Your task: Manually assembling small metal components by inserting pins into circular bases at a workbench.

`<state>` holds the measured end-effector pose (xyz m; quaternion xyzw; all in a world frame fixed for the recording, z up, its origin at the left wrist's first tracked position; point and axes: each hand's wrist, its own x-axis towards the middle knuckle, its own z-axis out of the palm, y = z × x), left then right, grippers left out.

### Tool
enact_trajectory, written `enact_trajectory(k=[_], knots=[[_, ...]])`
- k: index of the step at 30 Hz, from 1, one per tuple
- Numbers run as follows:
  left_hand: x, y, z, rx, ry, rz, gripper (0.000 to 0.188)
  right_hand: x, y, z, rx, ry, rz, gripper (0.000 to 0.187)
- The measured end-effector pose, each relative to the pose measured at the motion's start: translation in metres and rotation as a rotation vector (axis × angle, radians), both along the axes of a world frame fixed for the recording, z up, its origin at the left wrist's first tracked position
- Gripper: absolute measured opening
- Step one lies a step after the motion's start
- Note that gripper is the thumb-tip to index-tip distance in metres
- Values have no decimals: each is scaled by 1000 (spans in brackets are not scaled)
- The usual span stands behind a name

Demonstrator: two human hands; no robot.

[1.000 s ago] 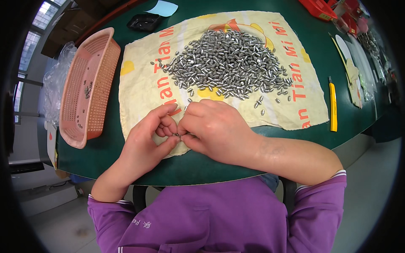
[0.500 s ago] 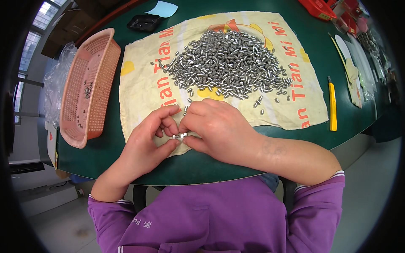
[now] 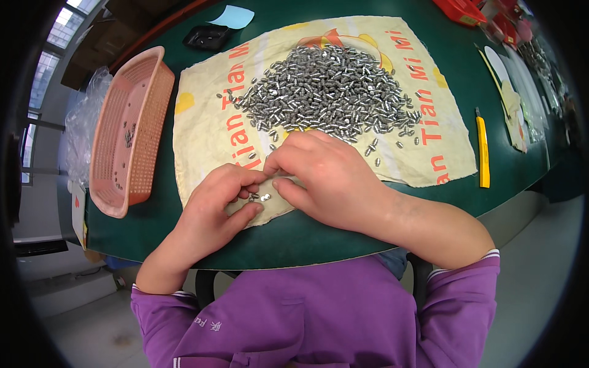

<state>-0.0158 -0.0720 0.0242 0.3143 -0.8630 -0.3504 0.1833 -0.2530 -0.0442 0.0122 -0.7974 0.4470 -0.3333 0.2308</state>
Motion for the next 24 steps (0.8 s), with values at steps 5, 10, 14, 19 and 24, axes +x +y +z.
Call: enact_trajectory(k=[5, 10, 14, 19, 24], knots=[[-6, 4, 2, -171, -50, -80, 33, -2, -1, -1, -50, -5, -66, 16], [-5, 6, 4, -289, -106, -97, 25, -10, -8, 11, -134, -86, -185, 13], [-5, 4, 3, -288, -80, -69, 22, -15, -11, 13, -130, -197, -250, 11], [-3, 3, 10, -203, -96, -93, 19, -19, -13, 8, -193, -175, -233, 11], [3, 0, 21, -54, -71, -34, 17, -22, -14, 11, -165, -109, -210, 14]])
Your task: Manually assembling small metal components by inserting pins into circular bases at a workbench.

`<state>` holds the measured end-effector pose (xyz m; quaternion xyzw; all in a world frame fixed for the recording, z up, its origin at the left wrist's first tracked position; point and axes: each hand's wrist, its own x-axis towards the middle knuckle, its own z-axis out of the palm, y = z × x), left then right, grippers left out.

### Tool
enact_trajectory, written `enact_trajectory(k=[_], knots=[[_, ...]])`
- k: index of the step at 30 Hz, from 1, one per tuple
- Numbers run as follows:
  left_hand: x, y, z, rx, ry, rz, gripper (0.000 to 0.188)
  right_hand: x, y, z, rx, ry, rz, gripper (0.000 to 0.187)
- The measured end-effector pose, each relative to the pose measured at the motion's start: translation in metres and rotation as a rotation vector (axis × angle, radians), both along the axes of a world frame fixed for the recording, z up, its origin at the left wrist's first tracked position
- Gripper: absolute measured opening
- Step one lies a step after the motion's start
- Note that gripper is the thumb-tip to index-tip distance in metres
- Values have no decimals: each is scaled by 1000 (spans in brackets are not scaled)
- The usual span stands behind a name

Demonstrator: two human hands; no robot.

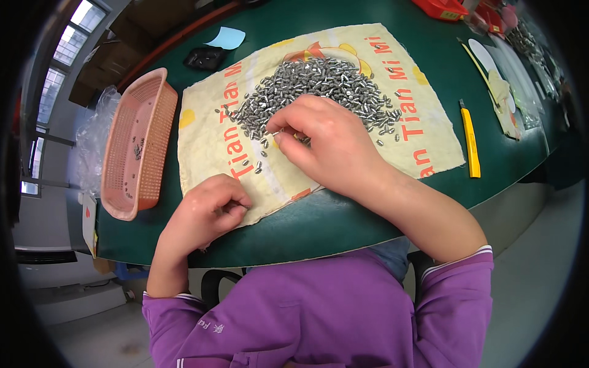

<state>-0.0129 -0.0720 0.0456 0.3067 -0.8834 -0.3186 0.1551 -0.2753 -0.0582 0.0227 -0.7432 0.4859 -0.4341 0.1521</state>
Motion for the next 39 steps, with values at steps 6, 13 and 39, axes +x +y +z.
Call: enact_trajectory(k=[6, 13, 39], knots=[[59, -35, 38, -516, 63, 585, 13, -5, -2, -4, -10, 17, -46, 15], [83, -61, 32, -673, -39, 689, 25, -4, -6, -13, -64, 249, -89, 20], [-24, -7, -31, 31, 151, 207, 63, 13, 5, -19, 62, 212, 141, 20]])
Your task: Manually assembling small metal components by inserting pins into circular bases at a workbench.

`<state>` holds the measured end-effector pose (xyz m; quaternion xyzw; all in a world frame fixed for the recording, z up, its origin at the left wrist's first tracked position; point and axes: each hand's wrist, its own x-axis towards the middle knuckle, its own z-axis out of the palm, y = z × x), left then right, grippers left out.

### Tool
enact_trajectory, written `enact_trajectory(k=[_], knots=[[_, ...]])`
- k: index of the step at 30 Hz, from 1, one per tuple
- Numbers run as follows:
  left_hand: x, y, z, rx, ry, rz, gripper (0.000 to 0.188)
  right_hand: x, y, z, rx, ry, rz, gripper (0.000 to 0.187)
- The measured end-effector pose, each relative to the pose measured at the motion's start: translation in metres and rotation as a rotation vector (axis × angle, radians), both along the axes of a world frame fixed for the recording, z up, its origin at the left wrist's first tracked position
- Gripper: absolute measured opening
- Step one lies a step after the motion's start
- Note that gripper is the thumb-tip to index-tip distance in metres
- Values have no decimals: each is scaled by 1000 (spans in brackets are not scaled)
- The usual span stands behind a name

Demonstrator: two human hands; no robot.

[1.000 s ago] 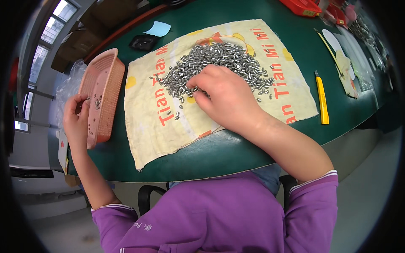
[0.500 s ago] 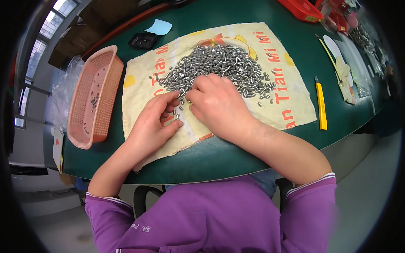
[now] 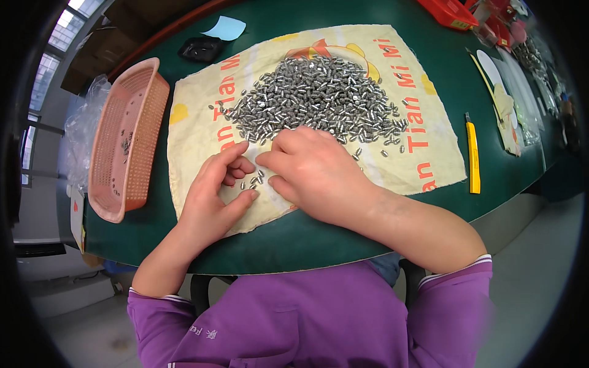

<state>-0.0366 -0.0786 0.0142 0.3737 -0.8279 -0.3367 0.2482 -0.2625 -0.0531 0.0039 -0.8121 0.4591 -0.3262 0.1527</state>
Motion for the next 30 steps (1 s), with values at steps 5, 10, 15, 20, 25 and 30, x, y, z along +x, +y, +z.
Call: enact_trajectory(k=[5, 10, 15, 20, 25, 30], knots=[[5, -3, -6, -30, -11, -67, 64, 3, -1, -1, -8, 47, 55, 15], [11, -3, -4, -33, -11, -78, 64, 2, 0, -1, 6, 12, 54, 13], [12, -6, -8, -64, 4, -113, 63, 5, 0, -2, -23, 7, 37, 13], [11, -6, -8, -46, 31, -100, 63, 8, 0, 3, -12, -16, 51, 15], [10, -3, -3, -48, 9, -76, 65, 10, -1, -2, -36, 9, 59, 13], [10, -5, -7, -112, -14, -99, 65, 11, 1, -2, -39, 9, 29, 15]])
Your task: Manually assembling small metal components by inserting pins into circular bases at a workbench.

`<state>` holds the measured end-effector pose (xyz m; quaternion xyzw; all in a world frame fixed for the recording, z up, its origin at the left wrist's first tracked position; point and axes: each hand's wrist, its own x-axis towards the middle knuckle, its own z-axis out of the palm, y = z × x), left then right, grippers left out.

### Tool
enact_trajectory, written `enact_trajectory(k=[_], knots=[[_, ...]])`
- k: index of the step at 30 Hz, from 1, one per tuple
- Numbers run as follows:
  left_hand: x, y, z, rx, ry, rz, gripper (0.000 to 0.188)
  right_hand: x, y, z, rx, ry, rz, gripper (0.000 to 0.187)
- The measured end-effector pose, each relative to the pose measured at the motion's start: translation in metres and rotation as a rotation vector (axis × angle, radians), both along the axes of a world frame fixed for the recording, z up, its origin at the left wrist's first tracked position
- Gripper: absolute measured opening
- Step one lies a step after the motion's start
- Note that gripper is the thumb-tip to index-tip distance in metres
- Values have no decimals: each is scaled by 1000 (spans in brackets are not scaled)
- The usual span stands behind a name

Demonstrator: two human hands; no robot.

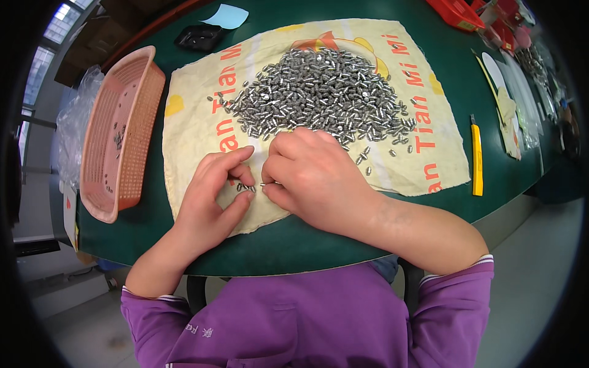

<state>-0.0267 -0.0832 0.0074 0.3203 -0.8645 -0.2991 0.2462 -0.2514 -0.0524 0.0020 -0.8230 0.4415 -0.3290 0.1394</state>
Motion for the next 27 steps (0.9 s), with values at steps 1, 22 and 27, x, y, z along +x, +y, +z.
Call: enact_trajectory(k=[1, 22, 27], knots=[[0, 0, -1, 0, 0, 2, 65, 0, 0, 0, 6, -2, 8, 15], [0, 1, -2, -24, -4, 12, 67, -4, 3, 7, 86, 16, -12, 20], [-1, 1, -2, -28, 2, 17, 67, -6, 3, 6, 94, 18, -8, 21]])
